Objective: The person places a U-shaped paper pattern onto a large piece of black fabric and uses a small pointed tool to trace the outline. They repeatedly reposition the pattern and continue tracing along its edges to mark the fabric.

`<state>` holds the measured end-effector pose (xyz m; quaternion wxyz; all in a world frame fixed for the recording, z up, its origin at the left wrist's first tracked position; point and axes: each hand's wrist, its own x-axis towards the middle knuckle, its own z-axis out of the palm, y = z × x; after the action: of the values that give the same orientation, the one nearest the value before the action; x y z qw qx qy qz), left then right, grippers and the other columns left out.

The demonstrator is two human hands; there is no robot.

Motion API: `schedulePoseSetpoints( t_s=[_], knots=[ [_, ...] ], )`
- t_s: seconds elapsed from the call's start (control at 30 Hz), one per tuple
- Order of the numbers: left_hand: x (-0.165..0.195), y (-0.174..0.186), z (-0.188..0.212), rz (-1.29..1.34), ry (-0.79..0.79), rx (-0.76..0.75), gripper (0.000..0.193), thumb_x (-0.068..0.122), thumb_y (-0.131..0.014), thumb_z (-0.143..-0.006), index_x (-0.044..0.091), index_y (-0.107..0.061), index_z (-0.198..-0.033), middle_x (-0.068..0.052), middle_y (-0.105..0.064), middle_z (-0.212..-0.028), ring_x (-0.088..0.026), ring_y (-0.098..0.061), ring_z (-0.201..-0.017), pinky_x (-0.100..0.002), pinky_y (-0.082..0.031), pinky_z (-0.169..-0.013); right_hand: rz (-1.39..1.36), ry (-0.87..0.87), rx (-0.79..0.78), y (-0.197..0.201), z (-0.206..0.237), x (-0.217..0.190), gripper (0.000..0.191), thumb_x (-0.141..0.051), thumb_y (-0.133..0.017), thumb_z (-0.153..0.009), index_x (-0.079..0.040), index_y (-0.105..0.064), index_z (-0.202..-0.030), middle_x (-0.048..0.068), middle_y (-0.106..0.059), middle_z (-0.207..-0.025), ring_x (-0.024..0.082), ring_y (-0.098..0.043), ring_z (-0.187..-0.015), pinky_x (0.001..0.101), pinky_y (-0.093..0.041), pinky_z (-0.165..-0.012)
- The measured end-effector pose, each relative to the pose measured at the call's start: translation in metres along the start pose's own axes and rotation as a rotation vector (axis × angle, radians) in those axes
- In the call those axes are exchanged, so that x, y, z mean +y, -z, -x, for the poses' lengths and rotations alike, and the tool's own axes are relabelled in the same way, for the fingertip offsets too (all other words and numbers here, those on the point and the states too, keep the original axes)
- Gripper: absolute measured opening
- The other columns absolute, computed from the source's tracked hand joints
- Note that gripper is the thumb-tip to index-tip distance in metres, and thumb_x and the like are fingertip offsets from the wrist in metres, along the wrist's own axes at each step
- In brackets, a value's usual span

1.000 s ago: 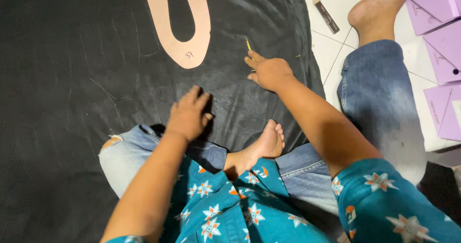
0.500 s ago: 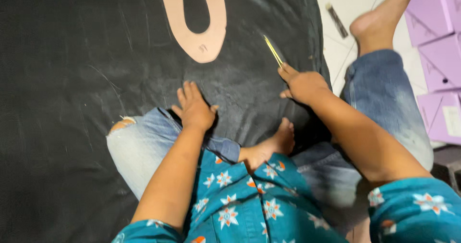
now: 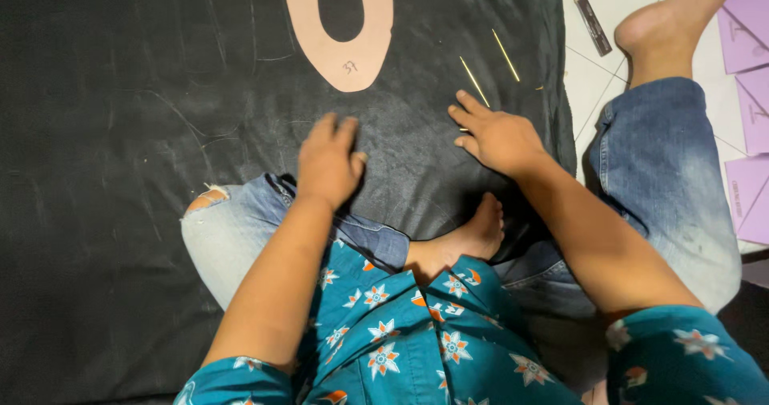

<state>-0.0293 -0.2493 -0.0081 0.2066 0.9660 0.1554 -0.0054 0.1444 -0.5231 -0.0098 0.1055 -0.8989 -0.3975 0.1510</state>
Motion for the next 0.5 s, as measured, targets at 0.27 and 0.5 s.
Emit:
schedulePoseSetpoints(
  t_s=[0.27,0.5],
  knots=[
    [0.075,0.003,0.038,-0.274,-0.362,-0.758,0.069,0.046,-0.061,-0.094,0.034,-0.033,-0.156,0.001,-0.006,-0.171,-0.033,-0.003,-0.157,-0.069,-0.006,-0.120,0.044,-0.270,0.041,0.007,-0.002,0.014,0.049,-0.036,-0.062,-0.098,-0.017,-0.058,-0.143,0.001,-0.047,-0.158,0.037,-0.067,-0.105,0.0474,-0.053,-0.086],
    [0.082,-0.017,0.044,-0.199,-0.576,-0.874,0.062,0.027,-0.055,-0.095,0.033,-0.038,-0.155,0.006,-0.012,-0.170,-0.029,-0.002,-0.158,-0.068,0.003,-0.121,-0.064,0.014,0.308,-0.015,-0.043,-0.020,0.039,-0.029,-0.070,-0.096,-0.012,-0.068,-0.131,0.007,-0.063,-0.139,0.032,-0.067,-0.117,0.0441,-0.054,-0.094]
  ],
)
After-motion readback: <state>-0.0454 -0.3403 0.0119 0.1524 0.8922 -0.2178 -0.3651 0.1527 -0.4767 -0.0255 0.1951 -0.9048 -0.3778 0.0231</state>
